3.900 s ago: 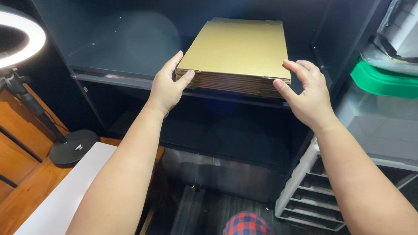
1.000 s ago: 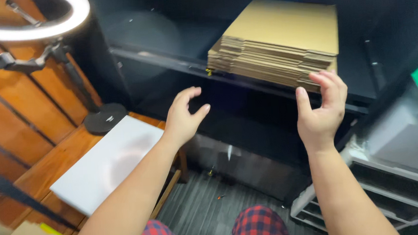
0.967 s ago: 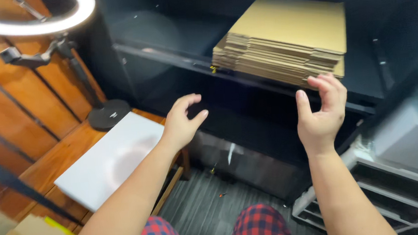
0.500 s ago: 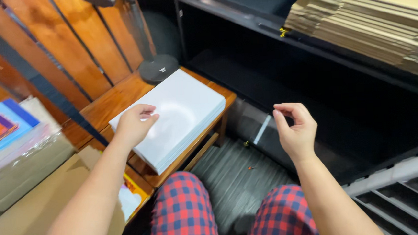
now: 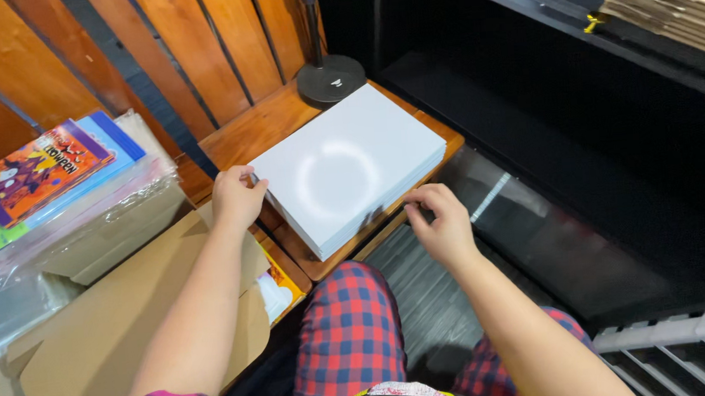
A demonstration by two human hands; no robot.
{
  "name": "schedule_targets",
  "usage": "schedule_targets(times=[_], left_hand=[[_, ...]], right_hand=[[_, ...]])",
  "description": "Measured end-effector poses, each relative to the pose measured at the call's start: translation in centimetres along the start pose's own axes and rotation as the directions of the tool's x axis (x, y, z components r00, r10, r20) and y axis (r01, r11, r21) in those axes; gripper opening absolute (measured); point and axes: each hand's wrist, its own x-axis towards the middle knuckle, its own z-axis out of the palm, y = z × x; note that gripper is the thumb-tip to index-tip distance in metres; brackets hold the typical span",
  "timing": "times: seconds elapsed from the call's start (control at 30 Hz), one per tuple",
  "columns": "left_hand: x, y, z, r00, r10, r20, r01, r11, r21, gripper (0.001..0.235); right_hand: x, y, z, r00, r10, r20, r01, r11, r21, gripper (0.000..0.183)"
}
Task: The person picks up brown cardboard sheets from a stack on a wooden chair and places them onto a black shelf. Later, the person picks up white paper sheets from the same chair and places them on top of the brown stack on the shelf.
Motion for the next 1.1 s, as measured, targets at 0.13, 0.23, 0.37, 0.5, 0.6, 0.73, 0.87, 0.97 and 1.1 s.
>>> schedule_targets(times=[0.13, 0.23, 0.37, 0.5, 0.6, 0.73, 0.87, 0.97, 1.1], left_hand=[[-1.8, 2.6, -1.6, 0.999, -0.035, 0.001, 0.035, 0.998, -0.048, 0.056], [-2.5, 3.6, -1.9, 1.000, 0.004, -0.027, -0.007, 0.994, -0.105, 0.063], [-3.0, 4.2, -2.0, 1.000, -0.007, 0.026, 0.008, 0.999, -0.046, 0.065], [-3.5, 5.4, -2.7, 0.988, -0.087, 0.125, 0.087, 0.996, 0.001, 0.070], [-3.2, 5.2, -2.5, 0.984, -0.097, 0.152, 0.092, 0.995, 0.036, 0.073], [-2.2, 4.7, -1.9, 0.982, -0.111, 0.150, 0.104, 0.993, 0.057, 0.070], [0.3, 2.7, -0.6, 0.985, -0.107, 0.134, 0.100, 0.994, 0.053, 0.066], [1.1, 2.5, -0.7, 0.987, -0.079, 0.139, 0.074, 0.996, 0.043, 0.064], [1.8, 2.4, -1.0, 0.989, -0.036, 0.140, 0.028, 0.998, 0.055, 0.061]], right_hand=[[-1.3, 0.7, 2.5, 0.991, -0.006, 0.137, 0.020, 0.994, -0.107, 0.021], [-1.7, -0.4, 3.7, 0.974, -0.021, 0.226, 0.056, 0.987, -0.150, 0.028], [-2.1, -0.9, 4.8, 0.949, -0.049, 0.311, 0.107, 0.979, -0.174, 0.038], [-2.7, 1.2, 5.9, 0.946, -0.015, 0.323, 0.091, 0.971, -0.222, 0.043], [-2.6, 0.8, 5.7, 0.942, 0.028, 0.335, 0.050, 0.973, -0.224, 0.044], [-2.5, 0.5, 5.7, 0.935, 0.067, 0.347, 0.018, 0.972, -0.236, 0.044], [-2.4, 0.3, 5.5, 0.924, 0.099, 0.368, 0.000, 0.966, -0.260, 0.047], [-2.3, 0.3, 5.5, 0.915, 0.115, 0.386, -0.005, 0.961, -0.276, 0.048], [-2.3, 0.0, 5.4, 0.911, 0.127, 0.393, -0.006, 0.955, -0.297, 0.048]])
